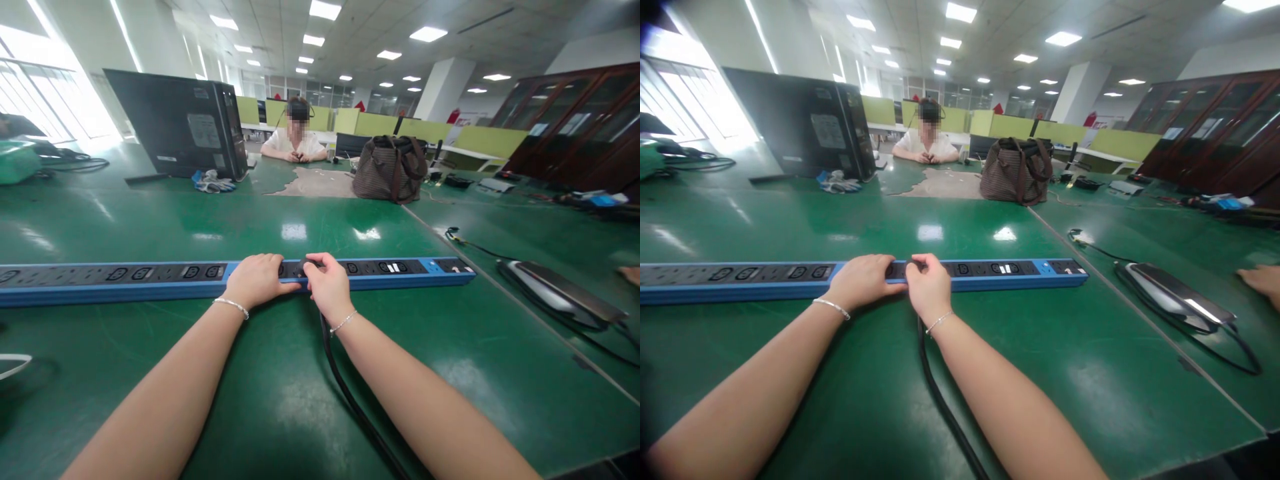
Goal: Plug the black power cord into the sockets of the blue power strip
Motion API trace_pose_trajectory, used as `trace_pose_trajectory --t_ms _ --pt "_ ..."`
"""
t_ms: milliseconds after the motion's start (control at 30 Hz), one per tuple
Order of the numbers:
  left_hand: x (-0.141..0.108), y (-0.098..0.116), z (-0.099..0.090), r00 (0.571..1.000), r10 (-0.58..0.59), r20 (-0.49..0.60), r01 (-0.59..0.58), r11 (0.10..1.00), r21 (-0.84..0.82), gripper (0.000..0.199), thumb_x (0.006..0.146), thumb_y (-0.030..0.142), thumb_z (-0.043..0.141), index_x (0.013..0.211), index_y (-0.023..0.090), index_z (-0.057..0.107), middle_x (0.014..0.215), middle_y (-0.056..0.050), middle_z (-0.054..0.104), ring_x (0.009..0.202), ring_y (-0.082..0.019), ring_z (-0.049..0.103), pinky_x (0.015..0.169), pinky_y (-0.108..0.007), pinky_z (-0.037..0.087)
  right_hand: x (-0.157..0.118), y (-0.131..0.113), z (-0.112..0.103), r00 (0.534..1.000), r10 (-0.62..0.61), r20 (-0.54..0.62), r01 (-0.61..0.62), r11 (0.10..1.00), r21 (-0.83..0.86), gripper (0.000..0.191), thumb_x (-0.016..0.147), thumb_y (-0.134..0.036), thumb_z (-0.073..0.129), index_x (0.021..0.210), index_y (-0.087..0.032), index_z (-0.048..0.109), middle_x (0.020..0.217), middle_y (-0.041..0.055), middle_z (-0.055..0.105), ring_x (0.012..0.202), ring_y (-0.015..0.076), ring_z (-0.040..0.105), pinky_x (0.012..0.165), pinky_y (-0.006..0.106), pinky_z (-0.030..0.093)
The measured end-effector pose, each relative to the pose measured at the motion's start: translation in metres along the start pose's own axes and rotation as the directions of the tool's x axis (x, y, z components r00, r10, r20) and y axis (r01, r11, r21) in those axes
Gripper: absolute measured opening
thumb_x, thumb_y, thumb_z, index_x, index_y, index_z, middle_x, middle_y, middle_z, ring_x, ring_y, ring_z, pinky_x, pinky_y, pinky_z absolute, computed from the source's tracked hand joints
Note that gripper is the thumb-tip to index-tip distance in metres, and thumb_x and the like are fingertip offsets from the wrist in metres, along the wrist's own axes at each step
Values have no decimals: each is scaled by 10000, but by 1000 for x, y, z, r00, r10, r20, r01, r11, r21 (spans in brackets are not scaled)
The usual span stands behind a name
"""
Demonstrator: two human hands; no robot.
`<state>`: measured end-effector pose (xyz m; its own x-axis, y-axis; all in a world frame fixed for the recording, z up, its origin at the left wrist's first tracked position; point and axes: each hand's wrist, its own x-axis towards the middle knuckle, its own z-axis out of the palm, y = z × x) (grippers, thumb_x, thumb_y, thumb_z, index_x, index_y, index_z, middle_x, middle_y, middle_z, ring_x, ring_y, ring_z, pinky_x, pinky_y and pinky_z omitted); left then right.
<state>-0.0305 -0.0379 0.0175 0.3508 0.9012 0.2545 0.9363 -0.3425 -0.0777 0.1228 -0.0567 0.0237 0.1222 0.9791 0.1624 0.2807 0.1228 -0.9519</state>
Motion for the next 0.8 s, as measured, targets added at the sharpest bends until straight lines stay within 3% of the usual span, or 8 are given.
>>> trace_pose_trajectory --t_ms 167,367,500,667,800 --pt "0 -1 4 999 12 -31 -12 1000 -3 589 781 646 376 981 131 580 935 -126 665 867 -257 617 776 -352 422 5 10 14 999 -33 -21 32 999 -34 304 744 -375 500 967 -212 627 590 -36 575 533 124 525 556 259 458" --pt "0 0 1 1000 8 -6 -8 1000 -8 536 765 604 424 969 135 586 928 -119 665 868 -260 613 770 -351 422 0 1 15 996 -92 -17 86 973 -214 240 750 -342 509 930 -241 631 641 -27 605 606 143 564 639 278 464" --pt "1 0 0 1000 -5 10 5 1000 -13 522 774 588 413 984 144 586 937 -116 664 878 -255 610 774 -351 420 1 -1 18 997 -79 -7 74 964 -254 192 754 -329 525 909 -258 614 654 -35 610 573 132 577 598 268 472" --pt "0 0 1 1000 0 -14 -1 1000 -20 621 749 689 372 958 146 587 932 -111 670 860 -250 618 773 -345 422 18 3 14 975 125 185 -112 990 -84 200 784 -313 519 963 -225 540 490 -60 556 386 124 547 409 216 430" --pt "1 0 2 1000 5 -20 -5 1000 -26 678 724 741 344 943 148 590 901 -109 672 835 -258 622 745 -350 431 26 -1 4 946 116 304 -69 985 -160 177 799 -317 525 946 -217 524 475 -49 573 422 129 579 439 208 443"
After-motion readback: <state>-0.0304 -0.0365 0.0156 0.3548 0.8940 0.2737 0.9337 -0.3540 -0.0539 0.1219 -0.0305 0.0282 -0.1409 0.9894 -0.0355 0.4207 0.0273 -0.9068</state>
